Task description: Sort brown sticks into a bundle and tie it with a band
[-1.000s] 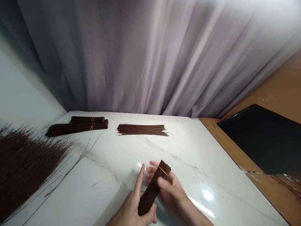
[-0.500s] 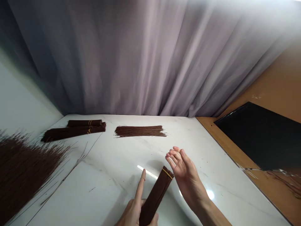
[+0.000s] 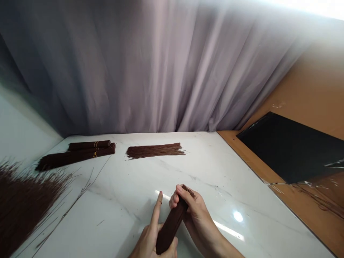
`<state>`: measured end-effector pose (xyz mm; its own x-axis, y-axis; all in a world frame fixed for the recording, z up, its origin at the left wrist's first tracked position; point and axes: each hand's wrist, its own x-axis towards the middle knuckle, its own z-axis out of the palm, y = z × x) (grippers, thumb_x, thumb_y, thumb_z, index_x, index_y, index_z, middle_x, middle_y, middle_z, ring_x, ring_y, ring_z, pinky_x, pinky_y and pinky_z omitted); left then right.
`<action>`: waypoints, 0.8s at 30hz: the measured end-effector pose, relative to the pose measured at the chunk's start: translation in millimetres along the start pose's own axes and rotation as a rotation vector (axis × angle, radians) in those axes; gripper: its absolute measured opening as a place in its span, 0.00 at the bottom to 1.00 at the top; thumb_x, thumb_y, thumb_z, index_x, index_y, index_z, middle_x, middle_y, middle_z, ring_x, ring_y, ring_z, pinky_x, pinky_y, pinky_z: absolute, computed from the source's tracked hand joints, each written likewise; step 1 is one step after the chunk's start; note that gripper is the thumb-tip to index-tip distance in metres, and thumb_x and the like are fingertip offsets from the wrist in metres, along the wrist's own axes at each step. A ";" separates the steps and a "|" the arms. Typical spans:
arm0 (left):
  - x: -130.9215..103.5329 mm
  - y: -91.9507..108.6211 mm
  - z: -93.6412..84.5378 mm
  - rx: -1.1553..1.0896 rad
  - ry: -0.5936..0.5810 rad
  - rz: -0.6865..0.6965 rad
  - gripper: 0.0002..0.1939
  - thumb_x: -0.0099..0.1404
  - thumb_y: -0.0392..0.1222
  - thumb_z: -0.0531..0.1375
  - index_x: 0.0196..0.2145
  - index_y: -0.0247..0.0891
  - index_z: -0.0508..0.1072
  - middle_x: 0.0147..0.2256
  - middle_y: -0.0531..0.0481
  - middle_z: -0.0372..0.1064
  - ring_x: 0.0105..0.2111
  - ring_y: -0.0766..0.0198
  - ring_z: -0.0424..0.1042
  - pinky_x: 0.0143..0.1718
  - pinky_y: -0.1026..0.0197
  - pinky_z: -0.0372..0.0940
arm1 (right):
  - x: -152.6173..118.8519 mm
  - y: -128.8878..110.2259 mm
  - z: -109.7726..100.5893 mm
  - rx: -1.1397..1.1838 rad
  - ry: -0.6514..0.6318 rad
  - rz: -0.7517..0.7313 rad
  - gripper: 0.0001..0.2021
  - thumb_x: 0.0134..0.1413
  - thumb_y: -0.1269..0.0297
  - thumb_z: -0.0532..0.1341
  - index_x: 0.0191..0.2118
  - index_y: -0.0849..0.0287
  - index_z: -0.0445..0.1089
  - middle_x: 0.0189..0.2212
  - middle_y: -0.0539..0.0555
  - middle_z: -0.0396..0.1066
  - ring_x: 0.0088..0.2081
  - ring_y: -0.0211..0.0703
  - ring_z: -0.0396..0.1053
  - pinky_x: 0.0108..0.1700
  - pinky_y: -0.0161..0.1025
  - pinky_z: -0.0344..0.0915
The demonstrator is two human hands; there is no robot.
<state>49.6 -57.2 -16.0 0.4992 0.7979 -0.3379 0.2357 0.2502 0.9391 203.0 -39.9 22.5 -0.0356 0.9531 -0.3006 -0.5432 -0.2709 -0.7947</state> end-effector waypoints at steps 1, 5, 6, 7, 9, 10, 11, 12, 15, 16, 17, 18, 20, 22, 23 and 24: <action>0.2 -1.9 0.0 0.005 -0.007 0.003 0.61 0.63 0.37 0.64 0.71 0.37 0.16 0.24 0.59 0.69 0.23 0.65 0.70 0.31 0.64 0.66 | 1.5 -2.3 -2.7 -0.005 0.012 -0.011 0.24 0.47 0.43 0.72 0.25 0.60 0.69 0.23 0.51 0.67 0.28 0.37 0.60 0.30 0.34 0.56; 0.4 -11.5 -1.1 0.067 -0.021 0.007 0.62 0.60 0.36 0.64 0.71 0.35 0.17 0.22 0.63 0.59 0.22 0.67 0.63 0.29 0.65 0.62 | 11.1 -20.3 -22.8 -0.012 0.153 -0.167 0.23 0.49 0.46 0.72 0.23 0.58 0.65 0.22 0.48 0.63 0.27 0.37 0.58 0.33 0.35 0.58; 0.5 -13.8 -1.6 0.087 -0.024 0.012 0.62 0.60 0.35 0.64 0.71 0.35 0.17 0.22 0.63 0.59 0.22 0.67 0.62 0.28 0.65 0.61 | 14.0 -24.9 -28.5 -0.003 0.175 -0.214 0.23 0.49 0.47 0.73 0.22 0.57 0.65 0.22 0.47 0.62 0.28 0.37 0.59 0.35 0.35 0.60; 0.5 -15.6 -2.2 0.104 -0.030 0.020 0.62 0.60 0.35 0.64 0.71 0.35 0.18 0.22 0.63 0.59 0.23 0.67 0.62 0.28 0.65 0.61 | 16.7 -28.1 -33.5 0.004 0.179 -0.250 0.22 0.48 0.47 0.73 0.23 0.57 0.66 0.22 0.47 0.62 0.30 0.38 0.61 0.38 0.36 0.62; 0.3 -17.6 -3.4 0.118 -0.042 0.033 0.61 0.61 0.36 0.63 0.72 0.36 0.19 0.23 0.61 0.64 0.23 0.66 0.65 0.29 0.65 0.62 | 21.0 -29.3 -40.2 -0.003 0.162 -0.274 0.20 0.50 0.45 0.71 0.27 0.57 0.69 0.25 0.48 0.65 0.33 0.41 0.64 0.43 0.38 0.63; 0.0 -17.7 -4.3 0.118 -0.047 0.038 0.60 0.61 0.36 0.63 0.72 0.37 0.19 0.24 0.60 0.67 0.24 0.65 0.66 0.30 0.64 0.63 | 22.6 -27.8 -41.9 -0.030 0.148 -0.261 0.20 0.51 0.44 0.70 0.29 0.57 0.70 0.27 0.49 0.67 0.34 0.42 0.65 0.44 0.39 0.64; -0.6 -17.0 -5.3 0.121 -0.049 0.037 0.59 0.62 0.37 0.62 0.72 0.37 0.20 0.25 0.59 0.69 0.24 0.65 0.67 0.30 0.64 0.64 | 24.0 -25.8 -43.3 -0.073 0.137 -0.250 0.20 0.53 0.43 0.68 0.30 0.57 0.70 0.27 0.50 0.68 0.34 0.43 0.65 0.45 0.40 0.64; -1.5 -15.9 -6.7 0.126 -0.047 0.033 0.58 0.62 0.37 0.61 0.72 0.38 0.20 0.25 0.59 0.70 0.24 0.64 0.68 0.30 0.64 0.64 | 25.5 -24.5 -44.9 -0.136 0.131 -0.248 0.21 0.55 0.42 0.66 0.29 0.57 0.70 0.26 0.50 0.68 0.34 0.43 0.65 0.45 0.41 0.64; -4.4 -11.0 -12.7 0.154 -0.020 0.040 0.52 0.63 0.38 0.61 0.74 0.39 0.32 0.24 0.57 0.70 0.24 0.63 0.68 0.31 0.63 0.65 | 31.4 -33.2 -61.0 -0.466 0.205 -0.375 0.23 0.61 0.39 0.59 0.29 0.56 0.68 0.24 0.51 0.68 0.32 0.44 0.65 0.42 0.42 0.63; -5.3 -9.5 -15.2 0.167 -0.010 0.046 0.48 0.63 0.40 0.61 0.74 0.39 0.41 0.24 0.57 0.69 0.24 0.64 0.67 0.30 0.64 0.65 | 33.6 -41.4 -72.1 -0.624 0.283 -0.461 0.24 0.62 0.39 0.56 0.30 0.56 0.68 0.25 0.52 0.69 0.32 0.45 0.66 0.42 0.42 0.62; -5.8 -8.1 -17.8 0.179 0.000 0.053 0.43 0.64 0.42 0.61 0.72 0.40 0.49 0.24 0.57 0.68 0.22 0.65 0.65 0.28 0.64 0.64 | 35.6 -51.6 -86.3 -0.802 0.379 -0.544 0.23 0.62 0.39 0.55 0.30 0.55 0.68 0.27 0.53 0.70 0.33 0.46 0.66 0.41 0.42 0.61; -6.1 -7.1 -20.3 0.194 0.013 0.056 0.37 0.64 0.43 0.61 0.69 0.40 0.58 0.24 0.57 0.66 0.21 0.66 0.62 0.25 0.65 0.62 | 37.1 -63.1 -102.8 -0.985 0.478 -0.606 0.23 0.62 0.39 0.55 0.32 0.55 0.68 0.30 0.54 0.72 0.34 0.47 0.67 0.41 0.43 0.61; -6.0 -5.7 -24.9 0.220 0.048 0.045 0.29 0.64 0.45 0.61 0.62 0.41 0.67 0.22 0.59 0.63 0.18 0.69 0.57 0.19 0.67 0.57 | 38.1 -85.9 -138.9 -1.311 0.583 -0.579 0.22 0.56 0.38 0.59 0.34 0.54 0.70 0.34 0.56 0.73 0.36 0.50 0.67 0.39 0.43 0.60; -5.7 -5.2 -28.5 0.246 0.081 0.039 0.25 0.66 0.46 0.59 0.59 0.41 0.69 0.22 0.59 0.61 0.17 0.70 0.54 0.17 0.68 0.54 | 36.4 -103.2 -171.3 -1.463 0.521 -0.377 0.24 0.47 0.38 0.64 0.36 0.55 0.72 0.36 0.57 0.74 0.37 0.51 0.68 0.38 0.43 0.62; -5.8 -5.2 -30.0 0.268 0.098 0.046 0.24 0.66 0.46 0.58 0.58 0.40 0.69 0.21 0.59 0.61 0.17 0.69 0.54 0.17 0.68 0.54 | 34.8 -108.8 -183.8 -1.490 0.480 -0.271 0.24 0.43 0.39 0.67 0.37 0.55 0.72 0.36 0.57 0.74 0.37 0.50 0.69 0.38 0.43 0.62; -6.2 -5.1 -31.5 0.300 0.118 0.061 0.23 0.67 0.46 0.58 0.58 0.40 0.70 0.21 0.59 0.61 0.18 0.69 0.56 0.18 0.68 0.55 | 32.5 -112.3 -193.3 -1.494 0.440 -0.181 0.24 0.41 0.41 0.68 0.36 0.56 0.73 0.35 0.57 0.74 0.36 0.50 0.69 0.37 0.42 0.63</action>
<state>19.0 -46.2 -16.7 0.4241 0.8688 -0.2555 0.4520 0.0414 0.8910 425.0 -4.6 0.1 0.3187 0.9460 -0.0594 0.7876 -0.2992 -0.5386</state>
